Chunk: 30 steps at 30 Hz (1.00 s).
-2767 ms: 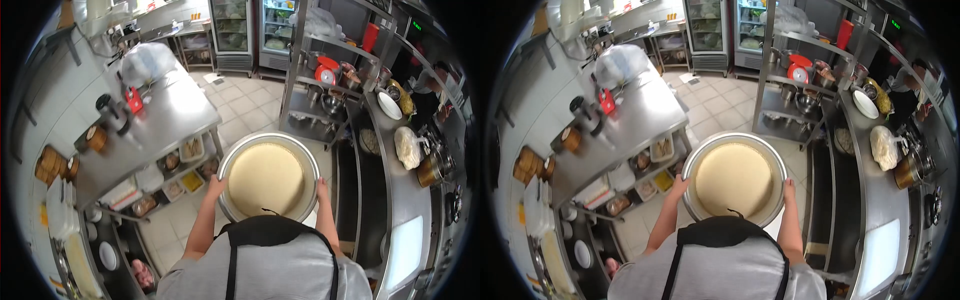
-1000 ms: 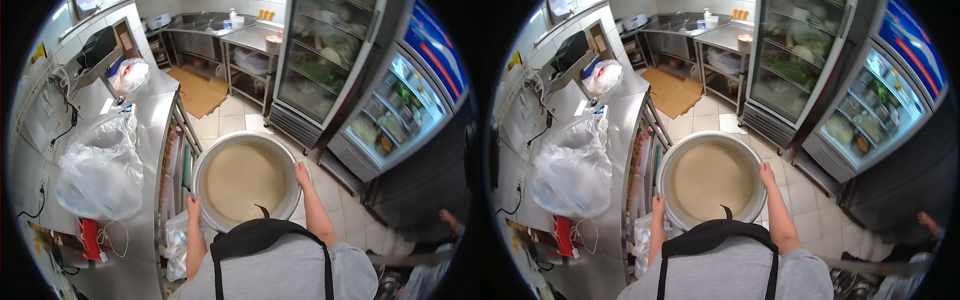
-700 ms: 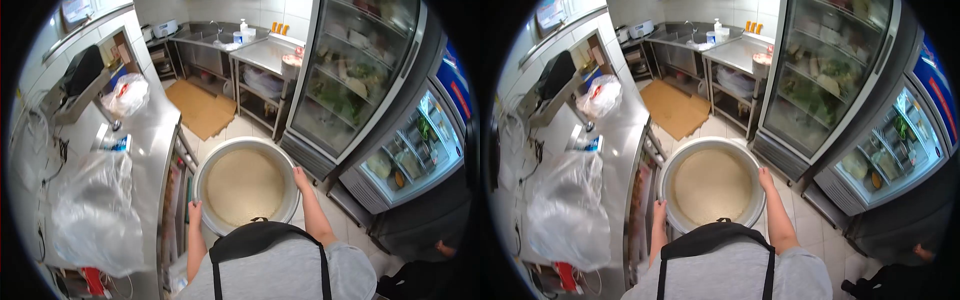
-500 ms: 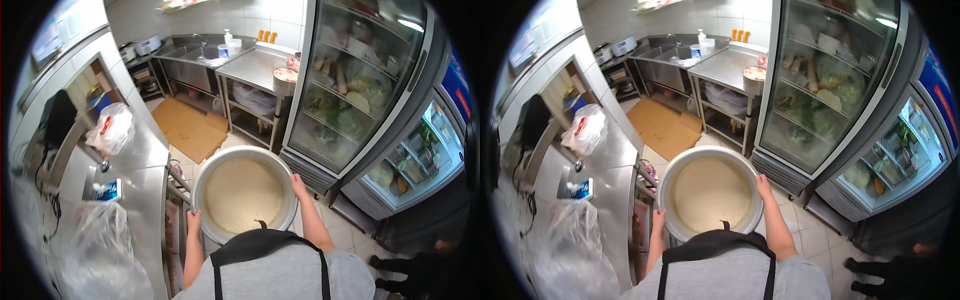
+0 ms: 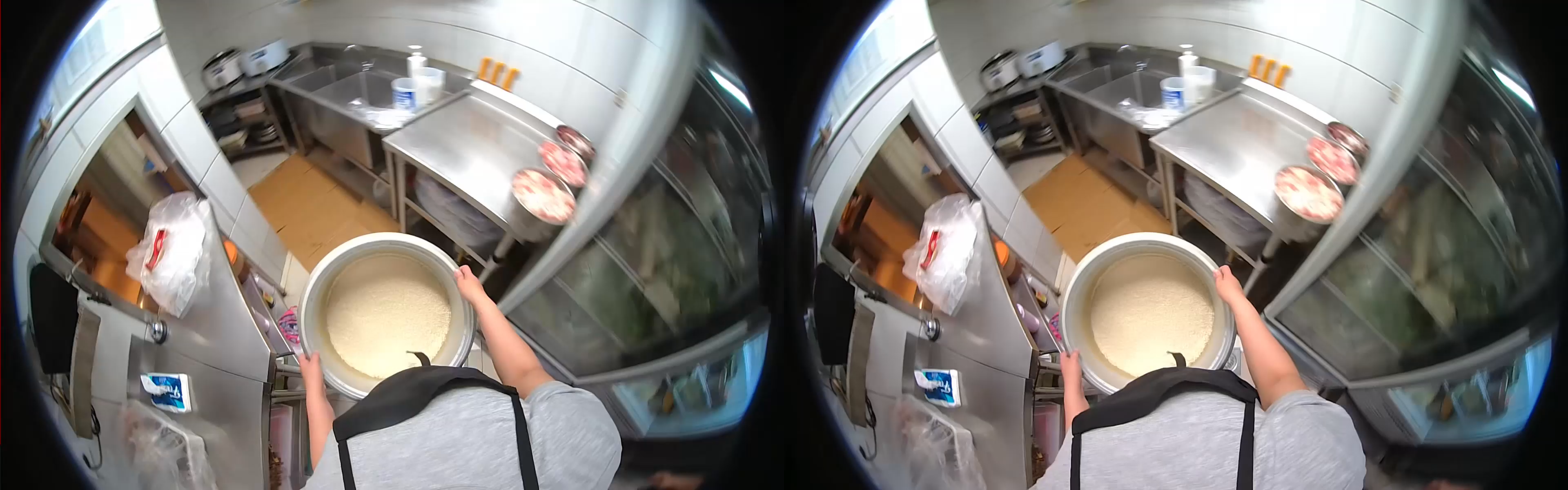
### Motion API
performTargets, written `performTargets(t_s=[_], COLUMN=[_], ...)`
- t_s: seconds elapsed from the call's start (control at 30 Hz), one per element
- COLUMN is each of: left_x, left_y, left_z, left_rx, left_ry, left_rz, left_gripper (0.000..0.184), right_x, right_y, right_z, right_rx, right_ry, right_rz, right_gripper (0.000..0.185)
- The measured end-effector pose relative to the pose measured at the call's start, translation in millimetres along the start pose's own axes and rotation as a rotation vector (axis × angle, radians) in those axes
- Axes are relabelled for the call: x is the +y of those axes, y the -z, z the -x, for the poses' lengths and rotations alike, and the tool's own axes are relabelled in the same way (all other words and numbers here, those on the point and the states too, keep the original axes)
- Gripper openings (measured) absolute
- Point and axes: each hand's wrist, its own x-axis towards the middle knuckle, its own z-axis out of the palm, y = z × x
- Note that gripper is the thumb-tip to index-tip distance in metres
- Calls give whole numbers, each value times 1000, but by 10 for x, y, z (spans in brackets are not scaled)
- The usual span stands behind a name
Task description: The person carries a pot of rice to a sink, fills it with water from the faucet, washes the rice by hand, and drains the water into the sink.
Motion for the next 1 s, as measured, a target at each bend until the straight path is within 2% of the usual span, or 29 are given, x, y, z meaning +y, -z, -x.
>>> performTargets(t_s=[0.07, 0.17, 0.27, 0.37, 0.4, 0.43, 0.47, 0.5, 0.53, 0.6, 0.67, 0.73, 0.77, 0.83, 0.87, 0.93, 1.0], left_x=[246, 201, 112, 958, 1695, 1471, 1482, 1499, 1901, 2329, 3102, 3864, 3708, 4017, 4062, 4606, 4554], left_y=[-166, -337, -497, -643, -765, -753, -669, -587, -574, -715, -881, -1204, -1227, -1257, -1337, -1620, -1624], left_z=[-216, -922, -2049, -2730, -2673, -3421, -3831, -4237, -4505, -5224, -5454, -5452, -5657, -6444, -6604, -6800, -7359], left_rx=[97, 155, 175, 99, 65, 113, 60, 6, -154, 6, -194, -58, -116, -279, -218, -97, -134], left_ry=[67, 120, 84, 151, 87, 79, 98, 112, 129, 3, -157, -146, -116, -185, -152, -126, -136], left_rz=[4, 476, 659, 823, 838, 795, 721, 645, 557, 629, 770, 902, 979, 1148, 1150, 1183, 1181], left_gripper=[36, 50, 66, 73, 83, 87, 89, 92, 95, 96, 93, 87, 86, 85, 85, 85, 87], right_x=[-293, -678, -1180, -1914, -2092, -2248, -2399, -2797, -3000, -3547, -3927, -4170, -4548, -4801, -4815, -5228, -5482], right_y=[-121, -445, -878, -1091, -1125, -1175, -1207, -1088, -1064, -911, -849, -819, -761, -937, -1015, -1100, -1234], right_z=[-518, -1300, -2241, -3050, -3368, -3734, -4041, -4132, -4450, -4808, -5322, -5978, -5894, -6655, -6902, -7460, -7831], right_rx=[-59, -120, -121, -72, -52, -4, 32, 43, 18, 54, 104, 20, -11, 32, 8, -38, -39], right_ry=[6, 79, 118, 204, 251, 376, 484, 427, 424, 339, 387, 508, 411, 475, 466, 497, 462], right_rz=[48, 87, 75, 96, 102, 139, 50, 111, 97, -5, -48, -133, -307, -260, -277, -309, -298], right_gripper=[30, 29, 30, 30, 30, 32, 34, 37, 37, 34, 31, 29, 27, 27, 27, 26, 26])
